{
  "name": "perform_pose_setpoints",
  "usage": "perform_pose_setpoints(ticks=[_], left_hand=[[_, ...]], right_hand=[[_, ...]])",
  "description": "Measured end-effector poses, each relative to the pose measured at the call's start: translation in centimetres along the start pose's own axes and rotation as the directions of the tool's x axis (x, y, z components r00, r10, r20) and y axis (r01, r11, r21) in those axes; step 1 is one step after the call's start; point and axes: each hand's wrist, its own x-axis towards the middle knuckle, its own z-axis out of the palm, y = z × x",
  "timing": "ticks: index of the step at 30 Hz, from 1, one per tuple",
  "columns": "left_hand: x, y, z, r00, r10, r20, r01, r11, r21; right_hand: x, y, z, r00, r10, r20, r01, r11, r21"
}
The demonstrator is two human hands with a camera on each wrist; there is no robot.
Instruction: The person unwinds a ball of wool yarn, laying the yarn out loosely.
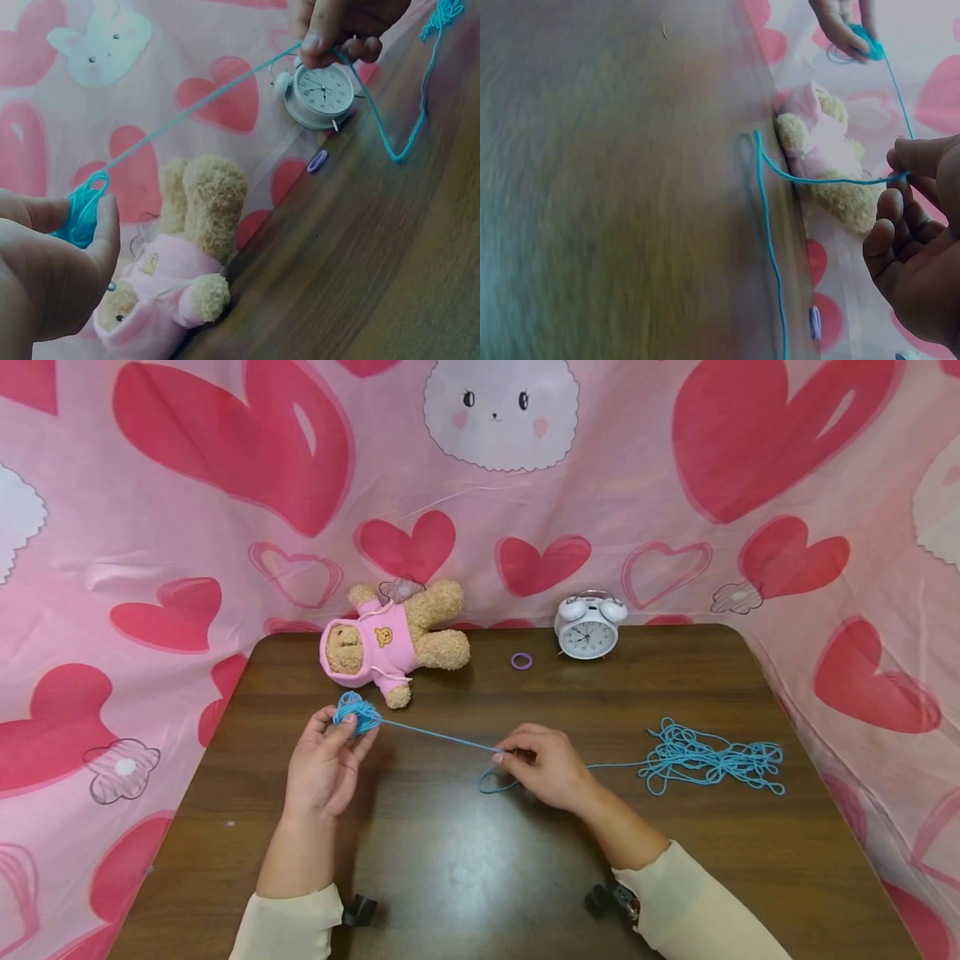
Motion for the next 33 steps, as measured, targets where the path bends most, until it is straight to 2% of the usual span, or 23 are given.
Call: perform_pose_setpoints(ticks=[7,19,24,33], left_hand=[[0.0,0.1,-0.5,1.000,0.018,0.009,-0.019,0.999,0.033],[0.1,0.9,-1.1,1.000,0.014,-0.025,-0.014,1.000,-0.002],[0.2,1.2,-1.3,0.998,0.016,-0.059,-0.015,1.000,0.018],[0.0,1.4,-1.9,0.998,0.046,-0.050,-0.047,0.999,-0.014]], right_hand=[[-0.5,0.5,-1.8,0.998,-0.031,-0.046,0.029,0.999,-0.027],[-2.0,1.5,-4.5,0.997,-0.007,-0.080,0.001,0.997,-0.073],[-3.1,2.0,-5.5,0.996,0.009,-0.094,-0.018,0.996,-0.091],[-4.7,2.3,-7.8,0.989,0.050,-0.137,-0.069,0.989,-0.134]])
